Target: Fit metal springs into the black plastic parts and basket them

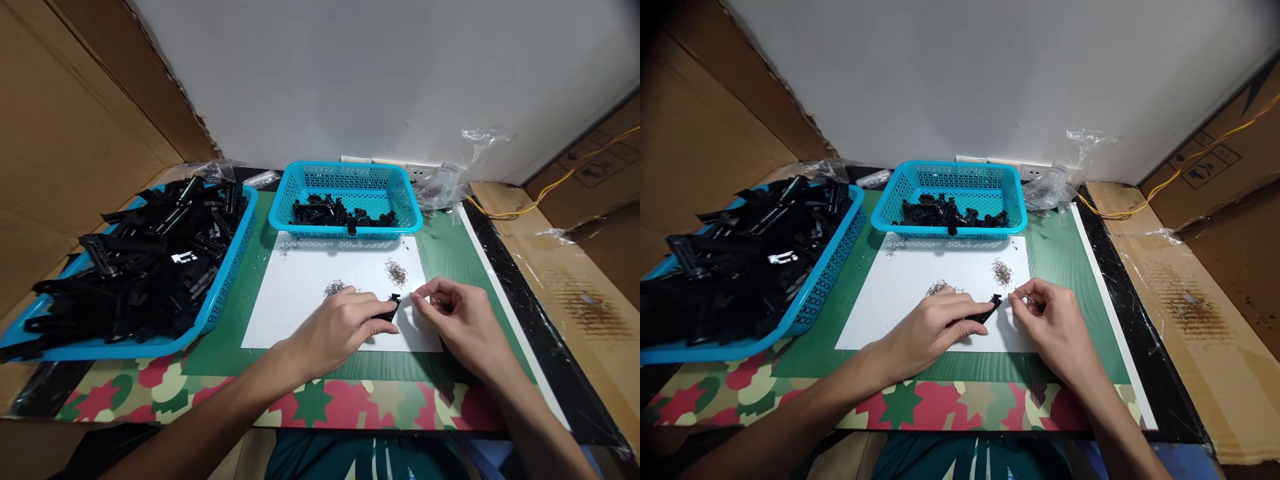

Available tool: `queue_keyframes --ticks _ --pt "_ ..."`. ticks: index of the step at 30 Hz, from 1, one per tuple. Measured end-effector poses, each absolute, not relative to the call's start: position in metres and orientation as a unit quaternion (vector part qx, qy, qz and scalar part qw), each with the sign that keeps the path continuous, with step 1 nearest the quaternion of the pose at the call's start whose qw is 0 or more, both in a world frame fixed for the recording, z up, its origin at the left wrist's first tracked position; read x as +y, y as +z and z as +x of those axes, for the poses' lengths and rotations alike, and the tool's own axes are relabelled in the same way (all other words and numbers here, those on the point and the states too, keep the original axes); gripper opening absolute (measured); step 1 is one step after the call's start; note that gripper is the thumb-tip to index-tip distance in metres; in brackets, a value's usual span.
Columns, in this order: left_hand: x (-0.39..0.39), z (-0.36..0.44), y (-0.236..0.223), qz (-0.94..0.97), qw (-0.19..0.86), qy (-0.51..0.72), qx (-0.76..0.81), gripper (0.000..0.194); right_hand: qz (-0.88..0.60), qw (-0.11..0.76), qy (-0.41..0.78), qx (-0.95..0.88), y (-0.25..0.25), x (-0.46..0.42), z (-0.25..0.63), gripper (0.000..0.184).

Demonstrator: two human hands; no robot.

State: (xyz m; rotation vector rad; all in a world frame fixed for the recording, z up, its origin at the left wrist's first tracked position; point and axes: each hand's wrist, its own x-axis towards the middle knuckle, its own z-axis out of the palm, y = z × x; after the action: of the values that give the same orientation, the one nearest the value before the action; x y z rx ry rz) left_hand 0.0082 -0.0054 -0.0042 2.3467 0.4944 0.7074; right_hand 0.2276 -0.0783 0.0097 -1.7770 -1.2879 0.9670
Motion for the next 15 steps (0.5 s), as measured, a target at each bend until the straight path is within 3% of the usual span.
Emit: queue_keyframes --ticks 15 --pt "-0.007 0.01 -0.002 0.901 0.291 0.269 0.178 0.028 -0.711 0.309 0.295 -0.559 -0.001 -0.075 0.217 0.027"
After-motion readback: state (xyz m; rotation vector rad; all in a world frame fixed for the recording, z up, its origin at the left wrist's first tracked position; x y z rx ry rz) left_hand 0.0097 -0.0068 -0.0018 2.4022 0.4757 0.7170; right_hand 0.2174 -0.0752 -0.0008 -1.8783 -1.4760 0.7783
